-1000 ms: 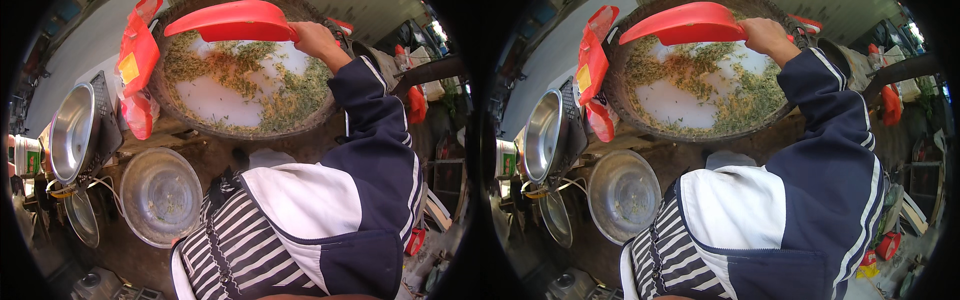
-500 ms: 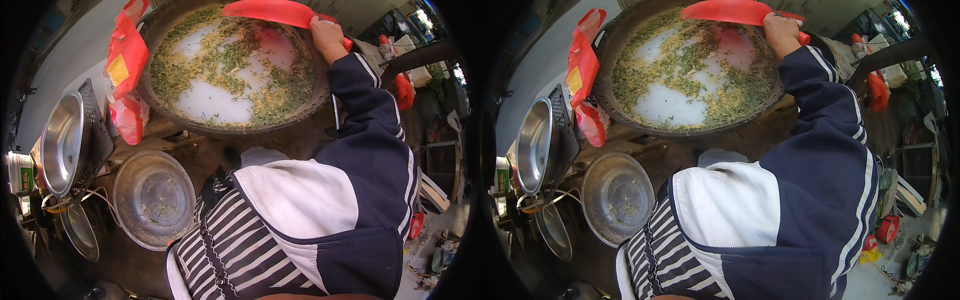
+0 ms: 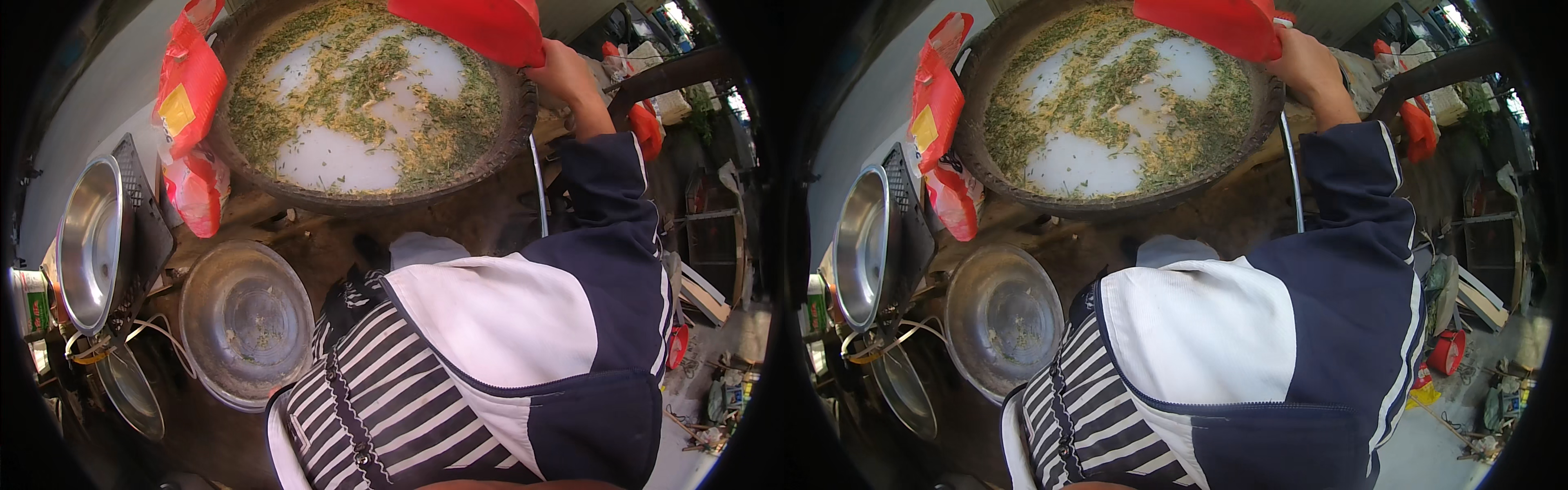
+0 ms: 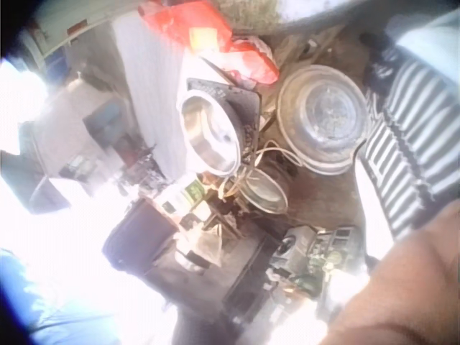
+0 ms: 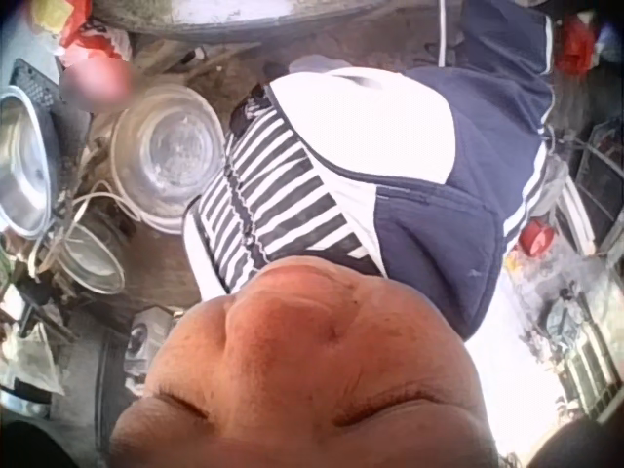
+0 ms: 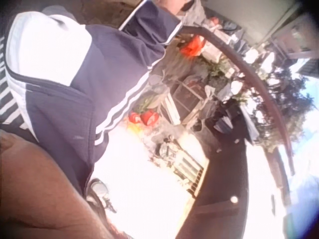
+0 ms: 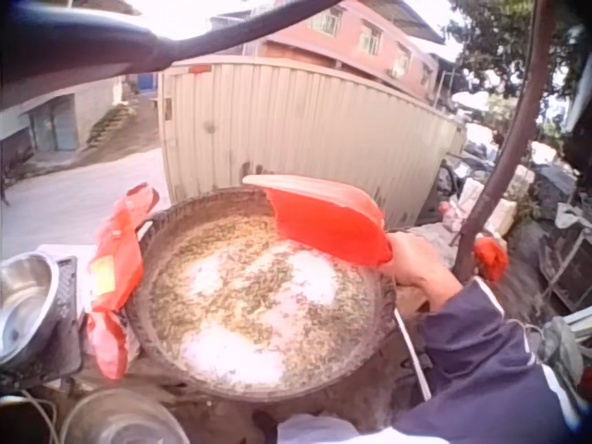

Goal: The person transfers chopped green herbs from a large metal bowl into a grinding machine using a red scoop. They then use a red dustpan to collect the processed herbs from a large tire and transfer them into a metal bowl. Finally, they use a cloth to clean the grinding machine's output chute.

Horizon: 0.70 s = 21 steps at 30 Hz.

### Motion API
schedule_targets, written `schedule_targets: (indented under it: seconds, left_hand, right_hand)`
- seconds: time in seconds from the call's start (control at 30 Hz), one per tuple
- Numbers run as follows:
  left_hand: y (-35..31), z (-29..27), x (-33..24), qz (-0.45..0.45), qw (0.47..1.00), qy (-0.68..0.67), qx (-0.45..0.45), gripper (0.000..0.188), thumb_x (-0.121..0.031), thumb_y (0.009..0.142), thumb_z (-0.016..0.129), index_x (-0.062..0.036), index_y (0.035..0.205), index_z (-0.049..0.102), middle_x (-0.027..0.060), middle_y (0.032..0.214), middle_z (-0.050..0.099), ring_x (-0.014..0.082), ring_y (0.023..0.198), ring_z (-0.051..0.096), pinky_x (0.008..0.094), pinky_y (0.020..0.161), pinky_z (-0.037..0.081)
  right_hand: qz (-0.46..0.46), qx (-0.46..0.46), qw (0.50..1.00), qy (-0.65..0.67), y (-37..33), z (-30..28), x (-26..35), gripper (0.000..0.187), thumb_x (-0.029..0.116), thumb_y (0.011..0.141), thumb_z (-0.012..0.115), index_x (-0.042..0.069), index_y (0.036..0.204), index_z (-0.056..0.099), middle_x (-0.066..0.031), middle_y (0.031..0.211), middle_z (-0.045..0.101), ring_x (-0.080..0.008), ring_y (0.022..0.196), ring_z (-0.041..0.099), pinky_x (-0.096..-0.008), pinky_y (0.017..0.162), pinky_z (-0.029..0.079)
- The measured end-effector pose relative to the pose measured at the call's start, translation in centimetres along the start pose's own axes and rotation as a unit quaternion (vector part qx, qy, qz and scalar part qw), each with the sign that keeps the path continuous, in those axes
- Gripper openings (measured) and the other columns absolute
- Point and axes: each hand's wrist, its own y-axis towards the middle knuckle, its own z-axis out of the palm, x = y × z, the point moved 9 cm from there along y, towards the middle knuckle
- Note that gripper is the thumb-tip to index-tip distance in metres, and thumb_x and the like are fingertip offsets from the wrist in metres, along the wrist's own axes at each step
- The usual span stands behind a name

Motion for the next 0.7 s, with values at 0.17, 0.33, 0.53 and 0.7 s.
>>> schedule_targets:
  seconds: [0.17,0.33,0.53,0.7]
  left_hand:
    - [-0.8,-1.9,1.3,0.004,1.0,-0.031,0.001,0.031,-0.01,0.067,0.054,0.0046,0.095,0.056,0.0148,0.095,0.06,0.0288,0.085,0.06,0.0391,0.081,0.048]
    - [-1.6,-3.1,0.1,0.018,0.998,-0.056,0.011,0.032,-0.008,0.068,0.054,0.0031,0.098,0.055,0.0139,0.096,0.06,0.0283,0.085,0.06,0.0395,0.079,0.05]
    - [-5.6,-5.1,0.6,-0.062,0.991,-0.117,-0.033,0.039,-0.004,0.07,0.054,-0.0029,0.109,0.051,0.0093,0.098,0.06,0.0243,0.079,0.063,0.0379,0.063,0.057]
    - [-5.7,-8.5,3.8,-0.065,0.982,-0.173,-0.027,0.036,-0.005,0.071,0.054,-0.002,0.107,0.052,0.0093,0.096,0.061,0.0237,0.079,0.063,0.0373,0.061,0.056]
  right_hand:
    - [0.134,0.034,0.865,0.483,-5.5,0.8,-1.5,0.029,0.015,0.075,0.068,0.0,0.097,0.058,-0.0023,0.071,0.058,-0.0104,0.063,0.055,-0.023,0.056,0.044]
    - [0.118,0.05,0.672,0.729,-12.7,2.0,-2.0,0.015,0.006,0.081,0.061,0.004,0.093,0.052,-0.0025,0.078,0.052,-0.0106,0.061,0.046,-0.0232,0.054,0.038]
    - [-0.008,0.087,0.632,0.77,-18.2,-1.6,6.1,0.035,0.008,0.077,0.063,0.001,0.106,0.044,-0.0018,0.074,0.041,-0.0103,0.058,0.038,-0.0227,0.054,0.033]
    - [-0.092,0.121,0.631,0.761,-21.0,-3.2,12.5,0.048,0.02,0.072,0.067,0.0,0.109,0.043,0.0018,0.068,0.039,-0.0065,0.05,0.036,-0.0224,0.055,0.029]
